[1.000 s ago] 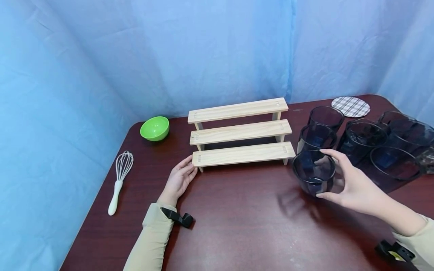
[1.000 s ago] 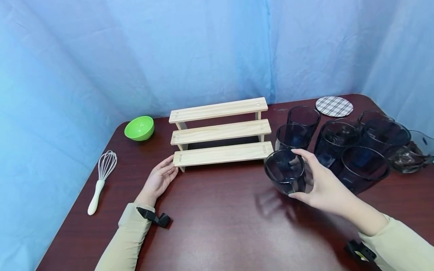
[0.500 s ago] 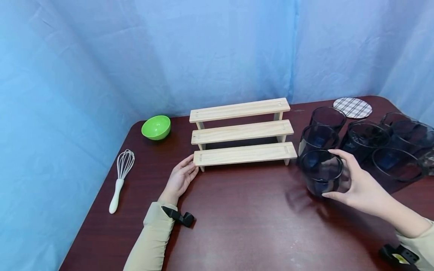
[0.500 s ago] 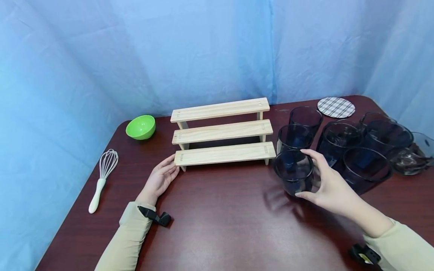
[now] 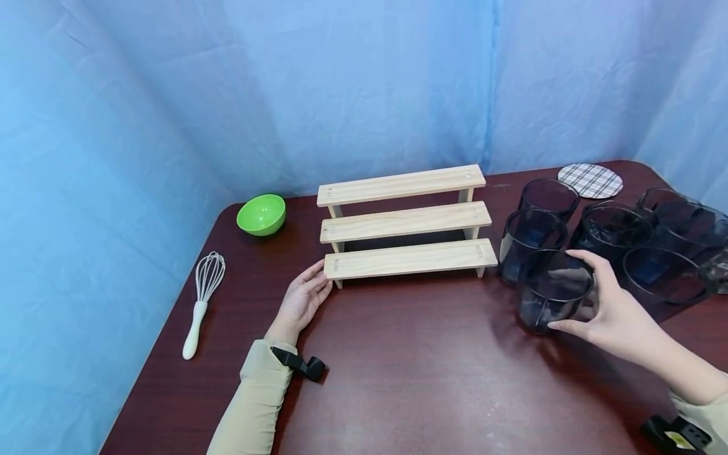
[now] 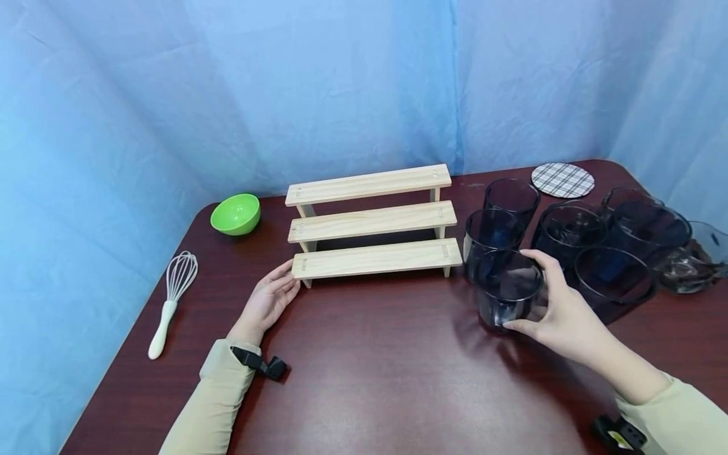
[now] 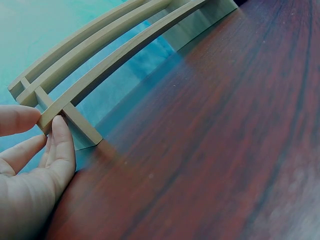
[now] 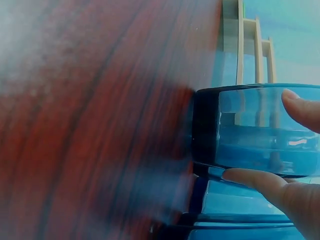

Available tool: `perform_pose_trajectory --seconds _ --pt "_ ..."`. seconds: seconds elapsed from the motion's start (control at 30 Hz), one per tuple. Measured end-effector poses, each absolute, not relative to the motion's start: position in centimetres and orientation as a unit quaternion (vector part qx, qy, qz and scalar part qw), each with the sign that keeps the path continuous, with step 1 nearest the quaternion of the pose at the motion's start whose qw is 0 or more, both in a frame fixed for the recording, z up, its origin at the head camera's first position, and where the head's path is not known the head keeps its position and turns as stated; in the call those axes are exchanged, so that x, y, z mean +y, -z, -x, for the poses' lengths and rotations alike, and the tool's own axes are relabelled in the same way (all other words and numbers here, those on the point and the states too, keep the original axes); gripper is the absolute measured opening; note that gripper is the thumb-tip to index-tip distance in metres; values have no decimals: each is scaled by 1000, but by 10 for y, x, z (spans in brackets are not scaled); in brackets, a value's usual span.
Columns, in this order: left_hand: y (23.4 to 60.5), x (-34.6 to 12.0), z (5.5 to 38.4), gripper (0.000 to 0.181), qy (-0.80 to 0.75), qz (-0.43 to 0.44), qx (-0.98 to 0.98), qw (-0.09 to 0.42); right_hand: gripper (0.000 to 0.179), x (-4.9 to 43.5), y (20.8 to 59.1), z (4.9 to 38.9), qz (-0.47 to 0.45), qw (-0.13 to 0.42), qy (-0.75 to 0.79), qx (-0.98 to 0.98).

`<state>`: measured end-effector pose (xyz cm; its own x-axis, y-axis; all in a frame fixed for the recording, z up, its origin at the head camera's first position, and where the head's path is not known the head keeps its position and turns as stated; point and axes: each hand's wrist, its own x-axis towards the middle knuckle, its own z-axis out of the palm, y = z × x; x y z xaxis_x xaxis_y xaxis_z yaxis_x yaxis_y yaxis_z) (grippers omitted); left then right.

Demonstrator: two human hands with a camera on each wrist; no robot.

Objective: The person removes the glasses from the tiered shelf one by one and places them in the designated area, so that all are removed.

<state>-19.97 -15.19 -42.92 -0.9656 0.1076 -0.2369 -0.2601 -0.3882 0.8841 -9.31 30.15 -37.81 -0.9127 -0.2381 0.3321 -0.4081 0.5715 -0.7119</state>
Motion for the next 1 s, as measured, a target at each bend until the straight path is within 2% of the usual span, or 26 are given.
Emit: perform_pose_trajectory --seconds 0.27,0.5,0.83,1.0 --pt "430 -152 200 52 -831 68 541 109 113 307 377 89 -137 113 -379 -908" --pt "431 -149 203 52 -834 63 537 112 114 304 379 87 -153 116 -453 -871" --pt "432 -154 201 51 -834 75 536 105 114 295 362 90 -146 162 -416 -883" --pt "429 -157 201 51 -828 72 545 115 105 289 343 91 -126 191 -397 -889"
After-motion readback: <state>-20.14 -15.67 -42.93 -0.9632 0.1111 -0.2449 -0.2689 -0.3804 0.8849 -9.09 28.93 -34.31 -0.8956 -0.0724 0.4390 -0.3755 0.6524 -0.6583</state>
